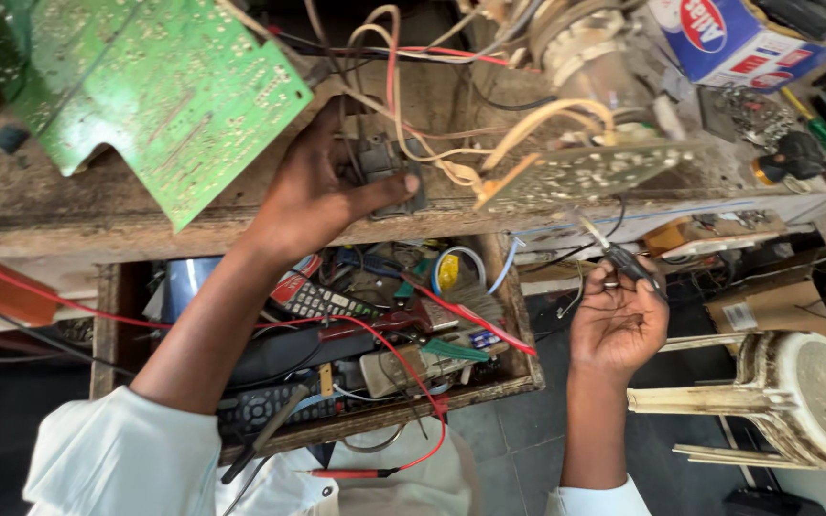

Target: The person uses a multimeter to test points on a green circuit board, then uses a soldering iron to work on a small component attached to a separate board. The person handles the boards and tools throughout the clip.

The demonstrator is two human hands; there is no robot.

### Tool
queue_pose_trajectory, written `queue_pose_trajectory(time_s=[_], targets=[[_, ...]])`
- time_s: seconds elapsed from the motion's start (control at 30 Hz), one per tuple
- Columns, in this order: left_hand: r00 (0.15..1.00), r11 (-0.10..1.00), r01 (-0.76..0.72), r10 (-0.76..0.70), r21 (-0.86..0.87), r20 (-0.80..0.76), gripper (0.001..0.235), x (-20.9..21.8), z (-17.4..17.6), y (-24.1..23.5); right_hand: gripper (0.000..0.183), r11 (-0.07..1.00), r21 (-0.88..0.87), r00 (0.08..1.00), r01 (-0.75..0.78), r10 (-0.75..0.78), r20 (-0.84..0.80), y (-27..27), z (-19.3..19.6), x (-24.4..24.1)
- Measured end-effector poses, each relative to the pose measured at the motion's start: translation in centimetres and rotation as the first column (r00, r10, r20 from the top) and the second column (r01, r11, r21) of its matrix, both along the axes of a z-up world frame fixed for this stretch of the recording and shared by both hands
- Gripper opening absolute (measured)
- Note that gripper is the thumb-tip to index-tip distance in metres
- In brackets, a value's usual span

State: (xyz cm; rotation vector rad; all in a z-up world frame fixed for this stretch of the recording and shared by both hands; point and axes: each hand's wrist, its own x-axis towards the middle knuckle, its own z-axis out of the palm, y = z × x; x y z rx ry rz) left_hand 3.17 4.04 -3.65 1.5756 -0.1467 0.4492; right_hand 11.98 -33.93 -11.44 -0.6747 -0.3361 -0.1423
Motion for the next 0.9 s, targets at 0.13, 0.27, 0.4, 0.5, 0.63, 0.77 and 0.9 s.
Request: queue_pose_trajectory(time_s=[0.13, 0.27, 0.4, 0.5, 0.63, 0.77, 0.9], targets=[[0.998, 0.998, 0.031, -0.035, -0.059, -0.06, 0.097, -0.1, 0.6, -0.5, 0.028, 0.997, 0.036, 0.997, 0.075, -0.075, -0.013, -1.7, -1.1, 1.6], [0.995, 1.0, -0.014, 0.015, 0.007, -0.096, 0.099, 0.1, 0.9, -0.7, 0.028, 0.988, -0.058, 0.99, 0.142, -0.143, 0.001, -2.0, -2.2, 2.5], [0.989, 0.999, -0.004, -0.002, -0.042, -0.151, 0.095, -0.1, 0.7, -0.7, 0.027, 0.986, -0.026, 0.986, 0.166, -0.165, 0.025, -2.2, -2.2, 2.3], [0.991, 0.999, -0.023, 0.018, -0.031, -0.136, 0.104, 0.3, 1.1, -0.7, 0.028, 0.997, 0.014, 0.997, 0.071, -0.071, 0.026, -2.3, -1.0, 1.7], [0.976, 0.999, -0.045, 0.043, -0.004, -0.212, 0.108, -0.4, 1.0, 0.1, 0.028, 0.998, -0.061, 1.0, 0.0, 0.001, 0.024, -0.5, -0.2, -0.7], [0.988, 0.996, -0.068, 0.077, 0.064, -0.137, 0.113, -0.4, 0.4, 0.6, 0.022, 0.984, -0.176, 0.997, -0.016, 0.029, 0.071, 2.4, -0.3, -3.8], [0.998, 1.0, -0.019, 0.019, -0.01, -0.061, 0.109, -0.2, -0.2, 0.7, 0.021, 0.978, -0.208, 0.998, -0.025, 0.038, 0.055, 5.3, -0.5, -5.4]])
